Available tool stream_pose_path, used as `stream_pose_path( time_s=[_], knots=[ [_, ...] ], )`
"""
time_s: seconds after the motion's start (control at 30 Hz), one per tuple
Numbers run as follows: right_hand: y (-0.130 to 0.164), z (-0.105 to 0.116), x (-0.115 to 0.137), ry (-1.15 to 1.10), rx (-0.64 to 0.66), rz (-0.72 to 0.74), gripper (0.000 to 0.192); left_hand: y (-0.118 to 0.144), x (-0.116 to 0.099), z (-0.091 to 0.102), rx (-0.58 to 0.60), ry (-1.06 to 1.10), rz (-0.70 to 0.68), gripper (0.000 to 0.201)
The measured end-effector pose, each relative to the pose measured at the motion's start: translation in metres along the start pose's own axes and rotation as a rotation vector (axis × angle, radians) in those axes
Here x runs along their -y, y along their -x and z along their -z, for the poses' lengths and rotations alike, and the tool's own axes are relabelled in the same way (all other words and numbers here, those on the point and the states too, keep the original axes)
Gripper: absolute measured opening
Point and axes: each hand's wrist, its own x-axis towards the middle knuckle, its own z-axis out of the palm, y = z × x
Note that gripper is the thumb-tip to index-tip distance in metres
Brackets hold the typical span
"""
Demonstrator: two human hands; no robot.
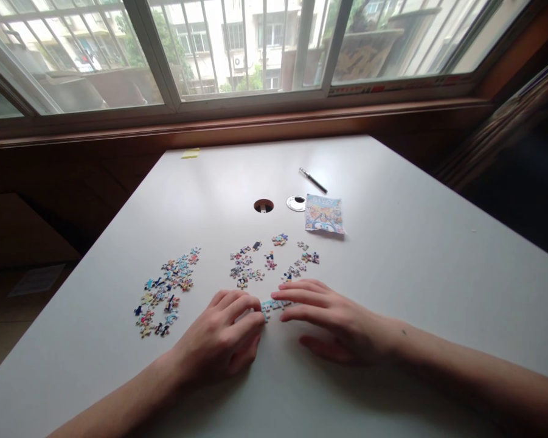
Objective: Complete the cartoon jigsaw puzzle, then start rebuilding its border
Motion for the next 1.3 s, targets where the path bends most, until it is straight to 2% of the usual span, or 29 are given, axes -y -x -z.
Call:
stream_pose_path(
  time_s=[0.07,0.13,0.27,0.6,0.77,0.9,1.0,1.07,1.17,1.3],
  knots=[
    [0.002,-0.004,-0.001,0.015,-0.143,-0.071,0.036,0.000,0.000,0.001,0.011,0.000,0.007,0.017],
    [0.003,-0.007,0.000,0.076,-0.210,-0.119,0.033,-0.001,0.000,0.001,0.014,0.001,0.010,0.017],
    [0.000,-0.010,0.001,0.181,-0.163,-0.136,0.032,-0.002,0.000,0.001,0.010,0.010,0.000,0.016],
    [0.000,-0.010,0.002,0.200,-0.091,-0.138,0.034,-0.001,0.000,0.000,-0.016,-0.004,-0.038,0.019],
    [0.000,-0.010,0.002,0.186,-0.108,-0.135,0.036,-0.004,-0.003,0.002,0.053,-0.084,-0.076,0.016],
    [0.002,-0.009,0.001,0.051,-0.266,-0.185,0.031,-0.004,-0.003,0.002,0.032,-0.066,-0.066,0.017],
    [0.005,-0.007,-0.001,-0.055,-0.403,-0.343,0.018,-0.003,0.000,0.001,-0.028,-0.041,-0.053,0.020],
    [0.006,-0.005,-0.004,-0.054,-0.446,-0.426,0.012,-0.001,0.001,0.000,-0.046,-0.039,-0.031,0.022],
    [0.007,-0.004,-0.007,0.034,-0.406,-0.363,0.008,0.001,0.002,-0.001,-0.046,-0.045,0.002,0.026],
    [0.007,-0.006,-0.008,0.153,-0.238,-0.258,0.016,0.000,0.003,0.000,-0.044,-0.016,0.034,0.023]
  ],
)
